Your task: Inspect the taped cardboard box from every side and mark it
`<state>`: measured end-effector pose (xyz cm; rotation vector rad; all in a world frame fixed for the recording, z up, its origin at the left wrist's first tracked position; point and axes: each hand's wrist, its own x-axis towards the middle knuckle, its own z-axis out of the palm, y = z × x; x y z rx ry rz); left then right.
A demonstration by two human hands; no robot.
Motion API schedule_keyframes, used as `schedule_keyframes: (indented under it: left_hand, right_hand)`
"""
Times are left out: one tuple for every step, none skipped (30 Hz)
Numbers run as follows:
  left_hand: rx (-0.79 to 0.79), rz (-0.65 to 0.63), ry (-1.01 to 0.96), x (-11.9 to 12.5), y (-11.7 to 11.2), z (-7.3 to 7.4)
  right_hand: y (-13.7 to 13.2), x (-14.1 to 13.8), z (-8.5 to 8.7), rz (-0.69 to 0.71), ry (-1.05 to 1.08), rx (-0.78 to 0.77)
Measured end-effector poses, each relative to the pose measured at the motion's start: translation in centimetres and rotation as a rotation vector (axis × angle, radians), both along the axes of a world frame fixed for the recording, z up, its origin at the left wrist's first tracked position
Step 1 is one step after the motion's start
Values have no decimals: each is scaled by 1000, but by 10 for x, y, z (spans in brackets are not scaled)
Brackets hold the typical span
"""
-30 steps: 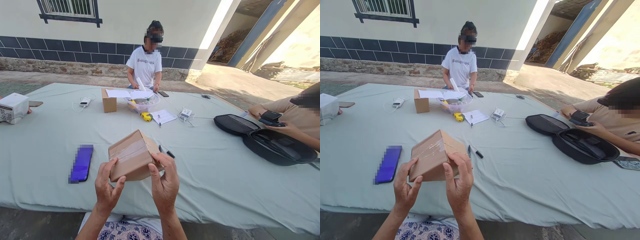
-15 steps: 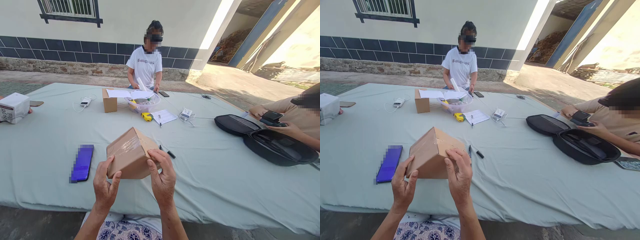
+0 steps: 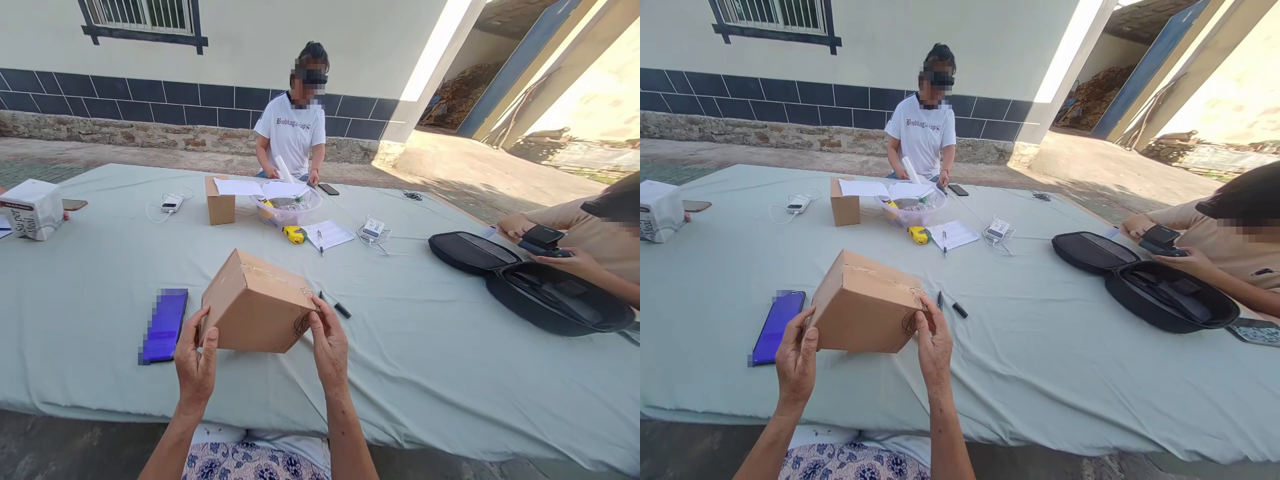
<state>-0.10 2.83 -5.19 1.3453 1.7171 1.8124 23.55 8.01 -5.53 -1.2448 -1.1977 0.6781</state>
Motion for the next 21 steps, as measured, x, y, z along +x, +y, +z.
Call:
schedule_keyframes:
  left_hand:
    - [-10,-2,-27,0,0,0]
    - [-18,-3,-54,0,1,0]
    - [-24,-5,-79,1,1,1]
    - [-33,-7,-109,1,1,1]
    - [-47,-10,-145,1,2,2]
    - [-66,-16,-188,2,2,2]
    - [-91,-26,-240,2,3,2]
    - [-118,-41,-298,3,4,3]
    - [-142,-61,-358,4,4,3]
    - [-160,-82,-417,5,5,2]
    - [-173,-108,-469,5,6,2]
    - [-185,-133,-514,6,7,2]
    - [-197,-152,-550,6,8,2]
    - [-209,-164,-577,6,8,1]
    - [-223,-172,-596,6,9,2]
    - [-240,-180,-610,6,9,2]
    - [-260,-188,-616,5,10,3]
    - [-281,-193,-613,4,10,4]
    - [-307,-198,-601,3,11,5]
    - [-334,-201,-584,2,11,6]
    - [-356,-199,-564,0,11,7]
  right_hand:
    - [-1,-1,0,19,29,-14]
    - [-1,-3,0,25,47,-19]
    - [-2,-5,0,21,59,-17]
    - [-3,-6,0,9,69,-14]
    - [-4,-7,0,-11,79,-12]
    - [-5,-8,0,-38,88,-11]
    - [-6,-8,1,-71,93,-9]
    - [-8,-9,2,-105,93,-5]
    - [-9,-9,3,-132,88,3]
    - [-11,-8,5,-148,79,15]
    - [-13,-8,8,-150,68,32]
    - [-14,-8,10,-141,53,49]
    - [-16,-8,12,-126,34,68]
    - [-17,-8,15,-107,11,86]
    - [-19,-7,16,-88,-20,105]
    - [-20,-7,18,-70,-59,124]
    - [-21,-6,19,-50,-109,143]
    - [-22,-6,19,-27,-165,163]
    - [-22,-5,20,0,-226,183]
    - [-23,-4,20,29,-289,204]
    - [-24,-3,21,56,-354,226]
